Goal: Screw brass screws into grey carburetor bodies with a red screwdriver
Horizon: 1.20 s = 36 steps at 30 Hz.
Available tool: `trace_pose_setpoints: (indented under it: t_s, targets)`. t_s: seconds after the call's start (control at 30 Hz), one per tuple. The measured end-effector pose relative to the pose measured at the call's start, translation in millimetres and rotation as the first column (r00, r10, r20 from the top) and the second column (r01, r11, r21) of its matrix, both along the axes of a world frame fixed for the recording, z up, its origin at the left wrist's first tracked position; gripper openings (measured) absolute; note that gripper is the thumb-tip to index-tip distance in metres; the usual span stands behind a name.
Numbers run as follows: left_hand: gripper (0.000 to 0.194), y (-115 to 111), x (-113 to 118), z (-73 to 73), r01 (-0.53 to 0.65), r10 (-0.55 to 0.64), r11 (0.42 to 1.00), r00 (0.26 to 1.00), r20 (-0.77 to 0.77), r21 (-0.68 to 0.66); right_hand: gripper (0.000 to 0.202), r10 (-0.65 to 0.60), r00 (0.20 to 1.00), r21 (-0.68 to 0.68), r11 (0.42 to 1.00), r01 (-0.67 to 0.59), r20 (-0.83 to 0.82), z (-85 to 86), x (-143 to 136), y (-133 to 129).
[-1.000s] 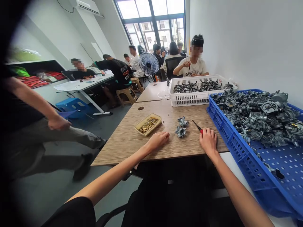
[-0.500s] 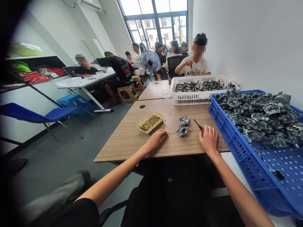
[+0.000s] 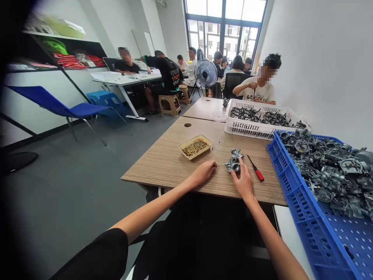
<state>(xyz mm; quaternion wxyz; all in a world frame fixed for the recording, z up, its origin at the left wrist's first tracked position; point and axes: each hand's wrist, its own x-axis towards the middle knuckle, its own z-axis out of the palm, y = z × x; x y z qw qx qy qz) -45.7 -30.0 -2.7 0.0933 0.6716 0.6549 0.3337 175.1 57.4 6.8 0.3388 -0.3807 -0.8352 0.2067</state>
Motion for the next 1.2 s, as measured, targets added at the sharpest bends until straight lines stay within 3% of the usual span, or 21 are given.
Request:
trace_pose_setpoints:
  t_s: [0.17, 0.37, 1.2]
  targets:
    - [0.009, 6.1, 20.9, 9.5, 0.046, -0.054, 0.997, 0.988, 0.148, 0.055, 0.050, 0.071, 0.997, 0.012, 0.997, -0.071, 0.002, -4.0, 0.9, 4.8]
    - [0.009, 18.2, 38.2, 15.2, 0.076, -0.084, 0.995, 0.986, 0.146, 0.061, 0.048, 0.100, 0.995, -0.008, 0.995, -0.100, -0.031, -10.4, 2.8, 7.8]
    - [0.011, 29.0, 41.9, 5.0, 0.120, -0.118, 0.991, 0.992, -0.035, 0.063, 0.048, 0.162, 0.984, -0.012, 0.987, -0.163, -0.073, -20.3, 5.9, 17.4]
